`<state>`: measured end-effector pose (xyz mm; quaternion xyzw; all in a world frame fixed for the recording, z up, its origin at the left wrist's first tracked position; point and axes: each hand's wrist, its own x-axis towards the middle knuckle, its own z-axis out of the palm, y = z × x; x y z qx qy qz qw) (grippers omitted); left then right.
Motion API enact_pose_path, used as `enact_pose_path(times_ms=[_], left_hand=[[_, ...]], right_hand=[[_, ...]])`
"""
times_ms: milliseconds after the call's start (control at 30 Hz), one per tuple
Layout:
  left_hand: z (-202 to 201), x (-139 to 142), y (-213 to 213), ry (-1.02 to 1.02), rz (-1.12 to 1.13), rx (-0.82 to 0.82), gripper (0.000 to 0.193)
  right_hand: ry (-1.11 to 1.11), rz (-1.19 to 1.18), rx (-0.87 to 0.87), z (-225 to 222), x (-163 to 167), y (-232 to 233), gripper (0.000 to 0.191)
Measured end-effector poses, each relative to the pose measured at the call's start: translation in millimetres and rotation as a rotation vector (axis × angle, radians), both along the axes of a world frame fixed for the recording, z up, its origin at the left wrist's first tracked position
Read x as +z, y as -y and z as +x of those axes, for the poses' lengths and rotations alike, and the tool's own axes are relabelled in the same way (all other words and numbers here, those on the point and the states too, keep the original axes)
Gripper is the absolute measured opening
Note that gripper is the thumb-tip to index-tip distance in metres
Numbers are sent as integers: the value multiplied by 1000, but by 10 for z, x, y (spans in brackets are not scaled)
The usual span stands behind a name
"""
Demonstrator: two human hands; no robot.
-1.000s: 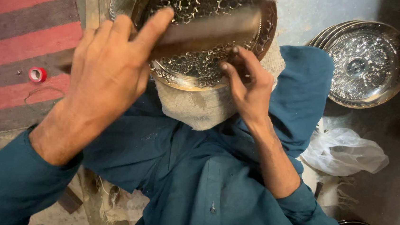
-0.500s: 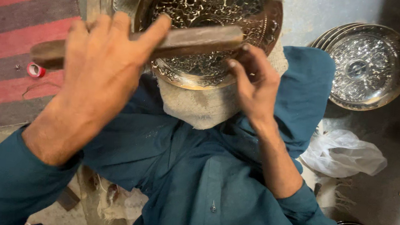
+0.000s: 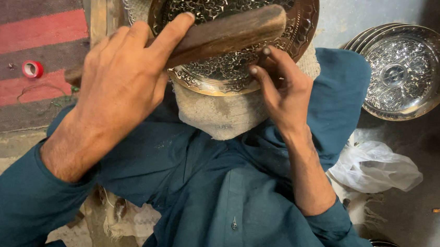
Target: The person sits cross-legged with an ornate brass tray resting on a cloth-covered support on their lap. They hold a small punch against the tray's engraved pattern and strike it with a wooden mallet, repositioning the punch repeatedly to work the design, and occasionally set the mallet down to adjust the tray or punch by hand.
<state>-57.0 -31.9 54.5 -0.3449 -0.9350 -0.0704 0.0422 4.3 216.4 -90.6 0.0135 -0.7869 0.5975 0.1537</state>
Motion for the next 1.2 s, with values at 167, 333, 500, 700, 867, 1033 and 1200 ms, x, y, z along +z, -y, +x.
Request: enact_pose_path(times_ms=[167,333,500,700,867,1033,1200], left_hand=[[-1,0,-13,129,195,-18,80],[-20,-20,-5,-118,-102,-78,79],[1,-23,3,-122,-51,-58,73],[-4,-30,-43,-210,-113,-57,67],[-2,-26,-57,-135,-15,-44,67],[-8,-48,-57,71,116,14,71],[-25,-57,-55,-58,43,-19,69]], right_hand=[[-41,10,-12,-6,-8,5,35],[-26,61,-23,-26,35,9,36],[8,69,-22,-25,66,16,32],[5,65,-21,-33,65,12,32],[5,92,-23,-40,55,2,29],[-4,20,2,-45,60,4,34],[19,68,-1,-46,80,7,35]])
